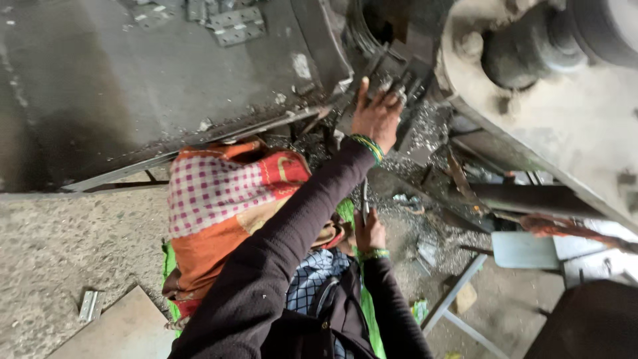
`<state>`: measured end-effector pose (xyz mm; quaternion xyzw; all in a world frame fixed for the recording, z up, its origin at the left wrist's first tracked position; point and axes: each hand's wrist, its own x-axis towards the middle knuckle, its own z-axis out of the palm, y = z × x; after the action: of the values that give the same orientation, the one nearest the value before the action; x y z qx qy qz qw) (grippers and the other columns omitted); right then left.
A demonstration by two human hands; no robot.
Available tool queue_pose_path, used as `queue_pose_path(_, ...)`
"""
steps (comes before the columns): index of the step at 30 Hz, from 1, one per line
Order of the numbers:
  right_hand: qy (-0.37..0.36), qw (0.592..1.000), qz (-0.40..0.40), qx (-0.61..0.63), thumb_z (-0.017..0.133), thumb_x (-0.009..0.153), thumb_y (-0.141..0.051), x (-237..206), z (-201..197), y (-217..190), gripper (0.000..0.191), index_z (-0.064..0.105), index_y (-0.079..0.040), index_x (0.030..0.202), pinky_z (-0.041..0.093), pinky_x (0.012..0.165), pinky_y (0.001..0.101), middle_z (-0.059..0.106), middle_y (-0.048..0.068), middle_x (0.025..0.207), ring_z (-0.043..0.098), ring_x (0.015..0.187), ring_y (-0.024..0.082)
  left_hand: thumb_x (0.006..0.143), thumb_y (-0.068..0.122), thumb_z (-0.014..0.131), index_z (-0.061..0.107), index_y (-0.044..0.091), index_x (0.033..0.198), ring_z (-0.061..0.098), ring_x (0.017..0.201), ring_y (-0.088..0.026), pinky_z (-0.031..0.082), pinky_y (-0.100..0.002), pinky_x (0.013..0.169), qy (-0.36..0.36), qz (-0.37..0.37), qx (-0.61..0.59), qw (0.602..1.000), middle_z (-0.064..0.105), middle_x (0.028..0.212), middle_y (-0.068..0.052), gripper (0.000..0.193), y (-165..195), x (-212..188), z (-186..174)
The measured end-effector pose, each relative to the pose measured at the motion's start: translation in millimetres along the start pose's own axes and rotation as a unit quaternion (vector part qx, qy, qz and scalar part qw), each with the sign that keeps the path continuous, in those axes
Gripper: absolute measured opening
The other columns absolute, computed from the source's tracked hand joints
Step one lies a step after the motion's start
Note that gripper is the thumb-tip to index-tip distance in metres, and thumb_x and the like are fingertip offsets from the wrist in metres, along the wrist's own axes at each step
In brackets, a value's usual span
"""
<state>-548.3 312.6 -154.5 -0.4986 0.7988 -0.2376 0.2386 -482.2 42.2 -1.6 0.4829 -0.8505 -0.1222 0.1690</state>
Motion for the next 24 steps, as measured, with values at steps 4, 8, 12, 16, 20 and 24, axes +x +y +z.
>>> queue_pose_path(4, -0.024, 0.996, -0.047, -0.072, 0.06, 0.101, -0.044, 25.4, -36.5, -2.6, 0.037, 0.063, -0.006, 0.105, 0.054, 0.053, 0.0509, 0.072, 0.021, 0.076, 0.07, 0.064, 0.041, 0.079, 0.015, 0.066, 0.055, 0.011, 0.142, 0.046, 0.137, -0.028, 0.0, -0.065, 0.119, 0.031, 0.011, 0.015, 0.999, 0.055, 0.15, -0.008, 0.064, 1.6, 11.3, 9.6)
queue_pose_path(8, -0.12, 0.985, 0.034, -0.121, 0.053, 0.102, -0.043, 29.1, -60.7, -18.8, 0.034, 0.06, -0.011, 0.113, 0.055, 0.044, 0.045, 0.071, 0.015, 0.068, 0.067, 0.047, 0.031, 0.088, 0.016, 0.069, 0.057, 0.011, 0.139, 0.048, 0.142, -0.026, 0.002, -0.066, 0.127, 0.017, -0.006, -0.007, 1.0, 0.058, 0.147, -0.006, 0.052, 5.5, 26.8, 14.6)
queue_pose_path(12, -0.035, 0.996, -0.009, -0.081, 0.055, 0.102, -0.046, 13.3, -28.8, -29.1, 0.036, 0.058, -0.012, 0.113, 0.053, 0.041, 0.0448, 0.069, 0.015, 0.069, 0.063, 0.046, 0.028, 0.081, 0.016, 0.072, 0.06, 0.015, 0.135, 0.05, 0.141, -0.025, 0.004, -0.067, 0.125, 0.036, 0.01, -0.001, 0.999, 0.06, 0.145, -0.005, 0.055, 5.4, 31.6, 6.7)
queue_pose_path(16, 0.006, 0.995, 0.018, -0.102, 0.062, 0.101, -0.047, 7.2, -6.9, -25.4, 0.041, 0.06, -0.01, 0.118, 0.052, 0.05, 0.0523, 0.07, 0.021, 0.071, 0.065, 0.059, 0.039, 0.084, 0.019, 0.066, 0.053, 0.019, 0.146, 0.058, 0.128, -0.034, 0.03, -0.061, 0.114, -0.095, -0.056, -0.081, 0.991, 0.066, 0.137, -0.013, 0.063, -0.6, 29.2, -11.9)
queue_pose_path(20, 0.046, 0.999, -0.015, -0.024, 0.063, 0.096, -0.04, 8.1, -31.0, -21.1, 0.049, 0.058, -0.008, 0.133, 0.053, 0.053, 0.0545, 0.069, 0.024, 0.072, 0.066, 0.062, 0.046, 0.083, 0.023, 0.067, 0.062, 0.018, 0.135, 0.037, 0.143, -0.031, 0.024, -0.051, 0.118, -0.05, 0.062, -0.11, 0.991, 0.05, 0.156, -0.009, 0.052, -2.7, 34.0, -28.0)
queue_pose_path(24, -0.061, 0.994, -0.023, -0.091, 0.053, 0.105, -0.042, 16.3, -70.3, -44.1, 0.035, 0.059, -0.012, 0.122, 0.056, 0.054, 0.047, 0.067, 0.014, 0.08, 0.068, 0.059, 0.033, 0.092, 0.053, 0.056, 0.053, 0.021, 0.147, 0.032, 0.149, -0.028, -0.01, -0.067, 0.119, -0.091, 0.057, 0.035, 0.994, 0.044, 0.159, -0.004, 0.064, 3.2, 26.2, -33.1)
